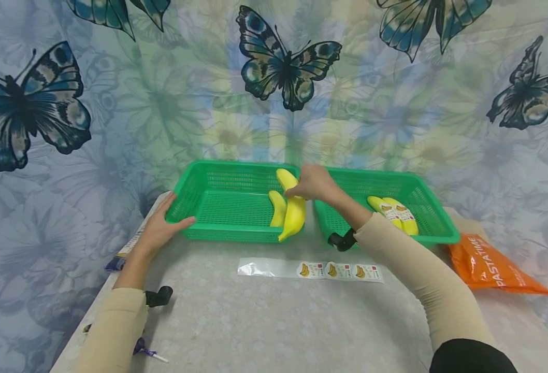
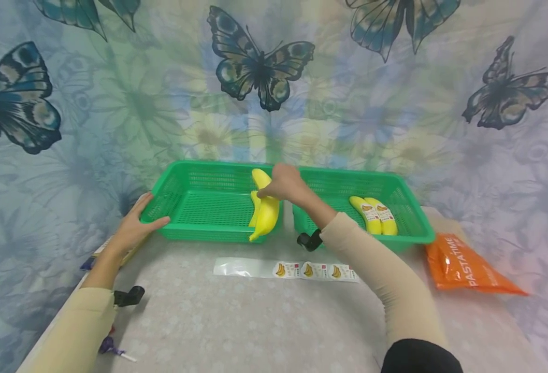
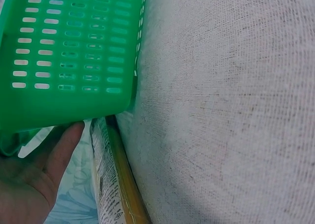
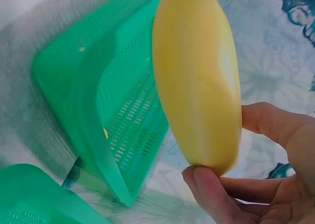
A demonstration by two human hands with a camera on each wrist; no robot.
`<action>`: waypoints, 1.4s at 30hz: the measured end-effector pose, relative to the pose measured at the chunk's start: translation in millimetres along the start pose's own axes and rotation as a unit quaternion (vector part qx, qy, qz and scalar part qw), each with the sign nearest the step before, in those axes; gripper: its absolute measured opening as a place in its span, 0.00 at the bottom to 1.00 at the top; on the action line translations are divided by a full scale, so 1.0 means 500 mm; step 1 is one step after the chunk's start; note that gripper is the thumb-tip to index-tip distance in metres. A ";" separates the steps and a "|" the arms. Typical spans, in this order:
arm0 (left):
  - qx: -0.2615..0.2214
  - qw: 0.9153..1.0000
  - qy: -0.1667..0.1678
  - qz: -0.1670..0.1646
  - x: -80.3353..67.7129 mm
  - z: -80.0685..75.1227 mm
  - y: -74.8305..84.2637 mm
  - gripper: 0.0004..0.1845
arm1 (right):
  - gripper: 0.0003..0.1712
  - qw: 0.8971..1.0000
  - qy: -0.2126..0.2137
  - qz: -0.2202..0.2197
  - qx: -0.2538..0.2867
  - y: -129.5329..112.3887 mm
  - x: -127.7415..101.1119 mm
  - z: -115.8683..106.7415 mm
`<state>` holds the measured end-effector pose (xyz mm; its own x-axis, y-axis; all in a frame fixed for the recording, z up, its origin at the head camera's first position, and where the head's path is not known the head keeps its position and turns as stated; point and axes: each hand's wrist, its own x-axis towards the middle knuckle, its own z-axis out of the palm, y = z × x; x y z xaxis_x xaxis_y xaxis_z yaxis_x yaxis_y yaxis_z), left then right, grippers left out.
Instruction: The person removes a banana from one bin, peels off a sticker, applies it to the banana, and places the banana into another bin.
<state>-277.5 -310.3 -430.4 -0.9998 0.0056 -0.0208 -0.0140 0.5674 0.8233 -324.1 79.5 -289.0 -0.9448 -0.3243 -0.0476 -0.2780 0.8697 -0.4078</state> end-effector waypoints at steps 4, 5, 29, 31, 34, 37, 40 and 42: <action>-0.006 1.000 -0.005 -0.001 0.000 -0.003 0.000 0.56 | 0.32 1.000 0.005 -0.007 -0.002 0.003 -0.042 -0.002; -0.007 1.000 -0.005 0.000 0.001 -0.003 0.000 0.56 | 0.33 1.000 0.004 -0.008 -0.003 0.004 -0.052 -0.002; 0.010 1.000 -0.010 0.015 0.001 -0.003 0.005 0.54 | 0.20 0.995 -0.008 0.059 0.074 0.109 -0.271 0.183; 0.023 1.000 -0.010 0.016 0.001 -0.007 0.008 0.54 | 0.22 0.995 -0.003 0.063 0.079 0.119 -0.279 0.200; 0.031 0.999 -0.015 0.015 0.001 -0.009 0.011 0.54 | 0.21 0.994 0.003 0.064 0.086 0.131 -0.292 0.220; 0.025 0.999 -0.023 0.007 -0.001 -0.008 0.014 0.54 | 0.19 0.994 0.003 0.064 0.094 0.143 -0.307 0.238; 0.026 0.999 -0.027 0.001 -0.004 -0.005 0.014 0.54 | 0.18 0.992 -0.009 0.066 0.104 0.152 -0.322 0.253; 0.036 0.999 -0.025 0.002 -0.006 -0.003 0.015 0.54 | 0.18 0.992 -0.014 0.064 0.105 0.157 -0.331 0.261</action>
<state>-274.6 -307.4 -423.4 -0.9977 0.0484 -0.0474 -0.0068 0.6248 0.7807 -167.1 152.8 -432.1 -0.9643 -0.2277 -0.1350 -0.1099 0.8084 -0.5783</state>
